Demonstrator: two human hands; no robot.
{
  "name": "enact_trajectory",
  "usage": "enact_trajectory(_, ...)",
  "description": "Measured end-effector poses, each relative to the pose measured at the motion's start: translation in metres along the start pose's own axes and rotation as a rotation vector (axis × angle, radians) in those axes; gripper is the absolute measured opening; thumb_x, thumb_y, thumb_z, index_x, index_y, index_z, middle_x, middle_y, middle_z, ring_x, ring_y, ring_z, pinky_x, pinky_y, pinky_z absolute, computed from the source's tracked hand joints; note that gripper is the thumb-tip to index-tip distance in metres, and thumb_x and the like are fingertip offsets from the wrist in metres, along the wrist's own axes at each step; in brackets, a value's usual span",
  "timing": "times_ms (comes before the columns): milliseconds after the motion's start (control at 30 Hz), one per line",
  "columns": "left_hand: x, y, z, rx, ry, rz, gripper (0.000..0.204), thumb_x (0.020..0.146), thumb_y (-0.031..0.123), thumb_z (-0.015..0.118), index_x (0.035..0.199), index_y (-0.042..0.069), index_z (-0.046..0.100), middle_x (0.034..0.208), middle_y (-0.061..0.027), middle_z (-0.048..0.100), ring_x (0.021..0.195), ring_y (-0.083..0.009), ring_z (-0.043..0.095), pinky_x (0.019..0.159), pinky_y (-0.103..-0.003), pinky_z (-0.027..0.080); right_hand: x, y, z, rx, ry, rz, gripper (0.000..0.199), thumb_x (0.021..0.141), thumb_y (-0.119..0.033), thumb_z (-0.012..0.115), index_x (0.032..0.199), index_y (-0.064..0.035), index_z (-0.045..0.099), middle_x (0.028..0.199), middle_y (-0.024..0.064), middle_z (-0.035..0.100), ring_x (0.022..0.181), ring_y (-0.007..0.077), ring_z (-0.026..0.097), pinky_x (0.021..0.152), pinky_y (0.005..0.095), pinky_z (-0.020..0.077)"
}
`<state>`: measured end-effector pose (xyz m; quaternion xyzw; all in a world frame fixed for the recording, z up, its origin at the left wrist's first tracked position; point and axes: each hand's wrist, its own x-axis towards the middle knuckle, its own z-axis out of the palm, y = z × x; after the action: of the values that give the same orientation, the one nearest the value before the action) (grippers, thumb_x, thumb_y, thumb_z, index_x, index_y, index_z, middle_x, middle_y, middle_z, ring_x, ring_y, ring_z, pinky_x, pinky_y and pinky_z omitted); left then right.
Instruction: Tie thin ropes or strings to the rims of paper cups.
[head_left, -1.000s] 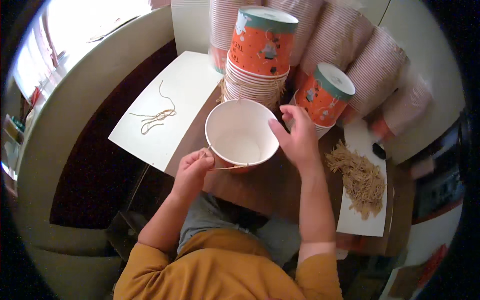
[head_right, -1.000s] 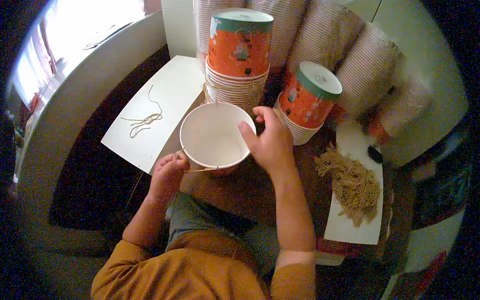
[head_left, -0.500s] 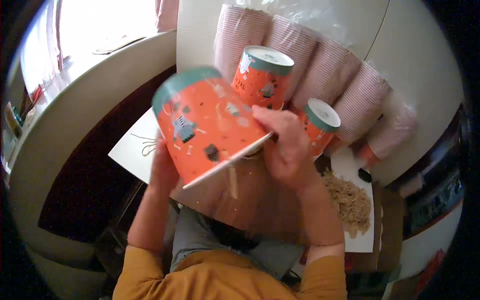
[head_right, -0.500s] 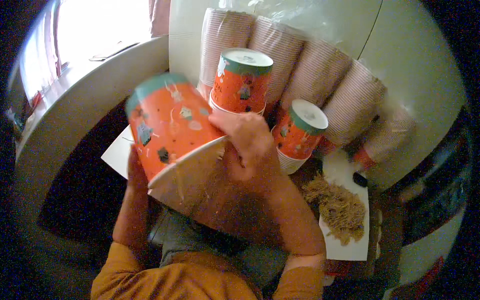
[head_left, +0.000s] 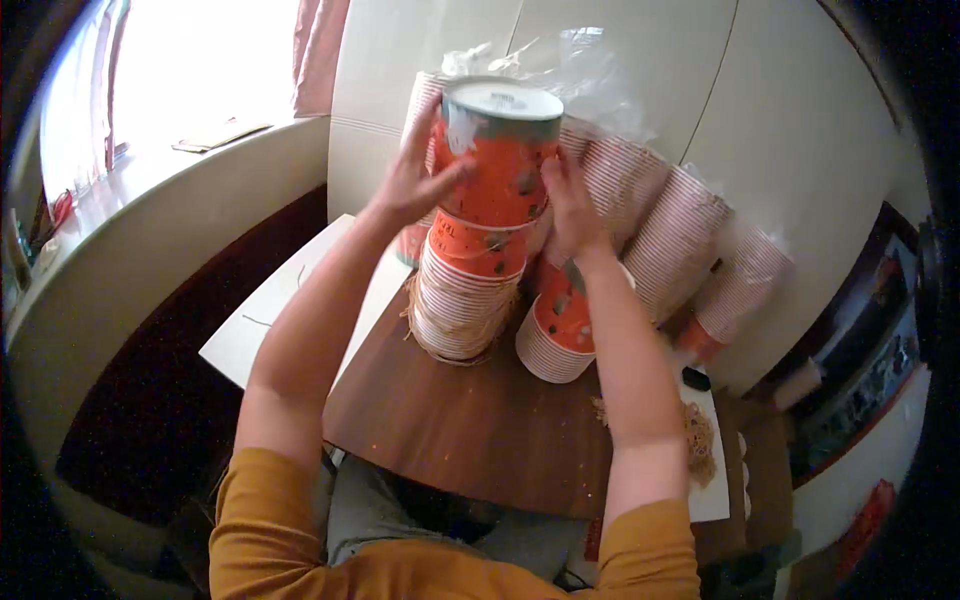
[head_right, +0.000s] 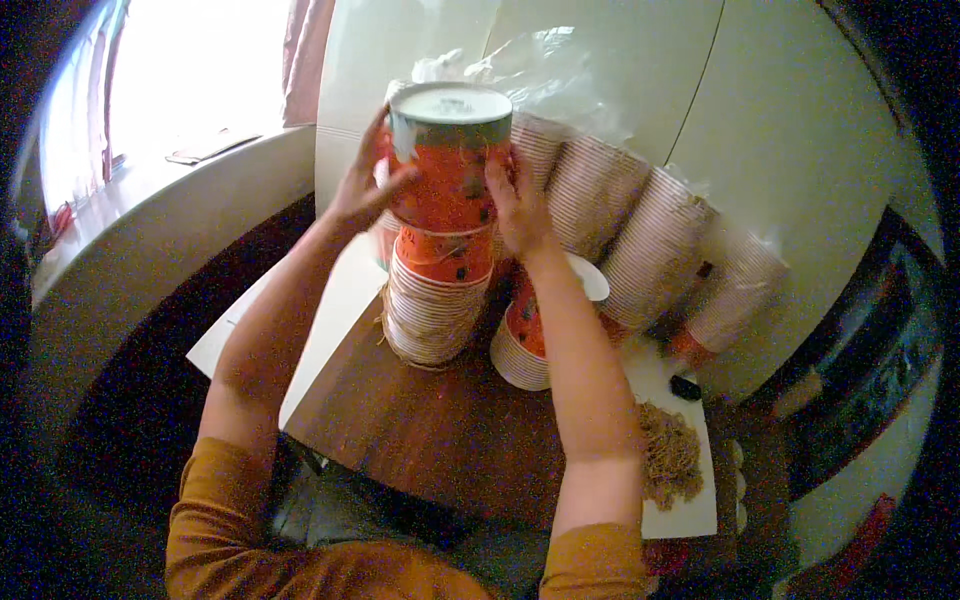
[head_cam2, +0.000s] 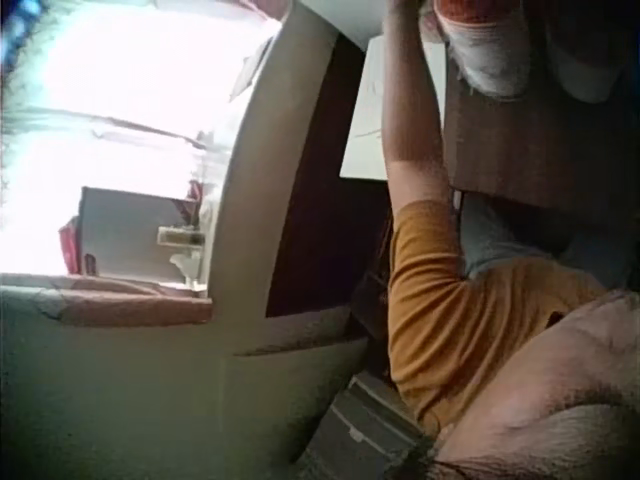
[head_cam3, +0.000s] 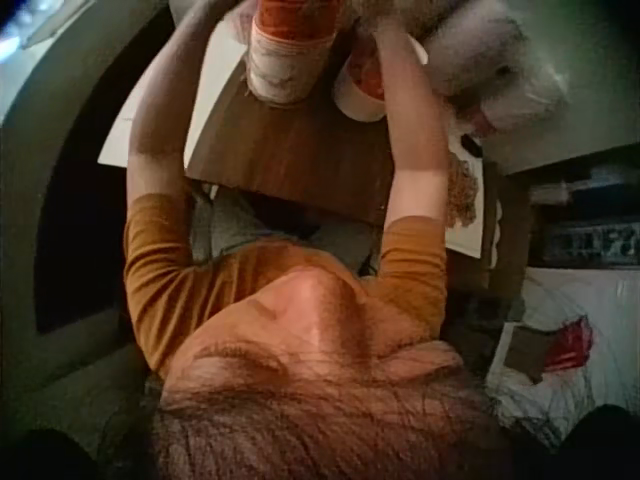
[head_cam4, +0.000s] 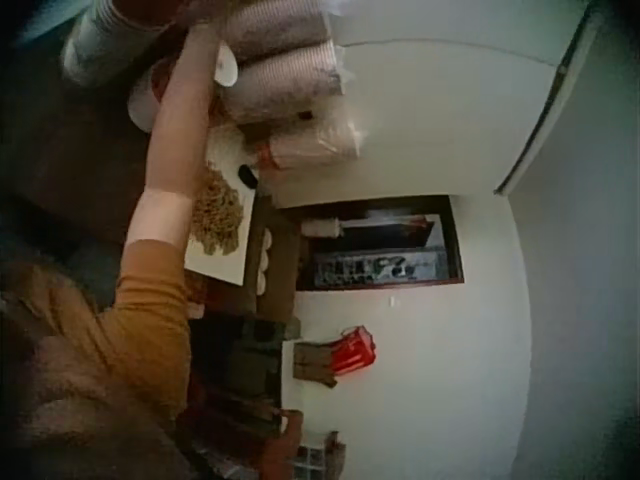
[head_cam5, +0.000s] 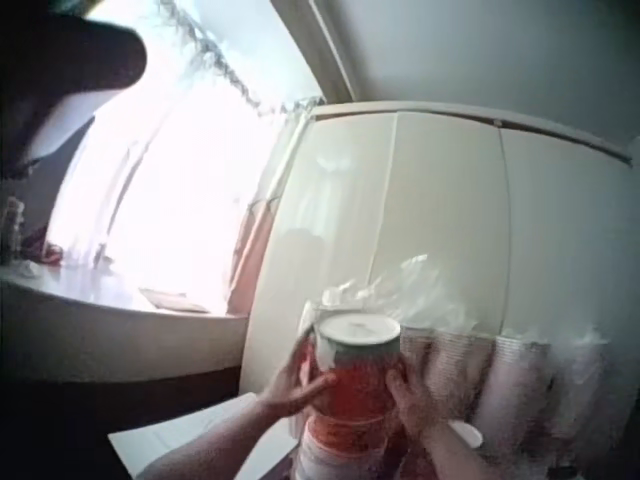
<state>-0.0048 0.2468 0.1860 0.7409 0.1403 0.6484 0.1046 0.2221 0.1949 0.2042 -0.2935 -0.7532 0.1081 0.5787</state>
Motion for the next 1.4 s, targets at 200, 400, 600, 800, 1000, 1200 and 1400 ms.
enact_trajectory(200, -0.028, -0.028, 0.054, 0.073, -0.034, -0.092, 0.104, 0.075, 0.043, 0.073, 0.147, 0.0, 0.011, 0.147, -0.0245, 0.027, 0.136, -0.0338, 0.029, 0.112, -0.038, 0.024, -0.047, 0.091, -0.01, -0.086, -0.082, 0.223, 0.048, 0.099, -0.035, 0.043, 0.134, -0.0021, 0.044, 0.129, 0.0107, 0.054, 0.116, 0.0192, 0.05, 0.1, 0.0307, 0.0371)
enact_trajectory(400, -0.081, -0.048, 0.045, -0.122, -0.055, -0.347, 0.097, 0.078, 0.044, 0.07, 0.145, -0.003, 0.017, 0.14, -0.0264, 0.038, 0.131, -0.0342, 0.038, 0.108, -0.039, 0.031, -0.075, 0.023, -0.029, -0.338, -0.395, 0.604, 0.045, 0.088, -0.038, 0.057, 0.113, -0.0004, 0.062, 0.112, 0.0206, 0.063, 0.109, 0.0357, 0.056, 0.097, 0.0387, 0.0404)
enact_trajectory(600, -0.119, -0.018, 0.03, 0.316, -0.062, -0.332, 0.073, 0.078, 0.023, 0.071, 0.137, 0.0, 0.035, 0.13, -0.0249, 0.047, 0.122, -0.0357, 0.046, 0.103, -0.04, 0.037, -0.115, 0.011, -0.093, -1.179, -0.118, 0.027, 0.029, 0.072, -0.025, 0.072, 0.09, -0.0033, 0.063, 0.094, 0.017, 0.06, 0.09, 0.0353, 0.057, 0.08, 0.0456, 0.0448)
enact_trajectory(800, -0.183, 0.05, 0.053, 0.161, -0.181, -0.279, 0.038, 0.076, 0.008, 0.068, 0.111, 0.0, 0.057, 0.118, -0.0182, 0.055, 0.113, -0.0334, 0.051, 0.098, -0.04, 0.04, -0.114, 0.04, -0.114, -0.977, -0.229, 0.132, 0.025, 0.069, -0.013, 0.074, 0.084, -0.001, 0.059, 0.088, 0.0155, 0.058, 0.086, 0.0339, 0.058, 0.077, 0.0404, 0.0472)
enact_trajectory(1000, -0.232, 0.074, 0.078, -0.056, -0.311, -0.437, 0.027, 0.078, 0.012, 0.069, 0.103, 0.005, 0.062, 0.118, -0.0172, 0.055, 0.111, -0.0326, 0.054, 0.094, -0.04, 0.044, -0.086, 0.041, -0.139, -0.944, -0.089, 0.181, 0.024, 0.068, -0.012, 0.075, 0.084, -0.0005, 0.06, 0.083, 0.0133, 0.06, 0.079, 0.0286, 0.059, 0.072, 0.0371, 0.0481)
enact_trajectory(1200, -0.238, 0.08, 0.091, -0.134, -0.38, -0.557, 0.027, 0.079, 0.015, 0.069, 0.103, 0.004, 0.063, 0.119, -0.0177, 0.055, 0.112, -0.033, 0.054, 0.094, -0.039, 0.044, -0.06, -0.01, -0.148, -0.928, -0.074, 0.202, 0.02, 0.072, -0.011, 0.073, 0.085, 0.0006, 0.062, 0.081, 0.0112, 0.064, 0.073, 0.0211, 0.061, 0.069, 0.0326, 0.0493)
enact_trajectory(1400, -0.232, 0.088, 0.108, -0.175, -0.396, -0.553, 0.029, 0.08, 0.016, 0.069, 0.105, 0.002, 0.062, 0.12, -0.0177, 0.054, 0.112, -0.033, 0.054, 0.094, -0.039, 0.044, -0.058, -0.08, -0.153, -0.917, 0.165, 0.116, 0.018, 0.08, -0.01, 0.07, 0.093, 0.0008, 0.063, 0.08, 0.0033, 0.064, 0.073, 0.0091, 0.057, 0.068, 0.0253, 0.0482)
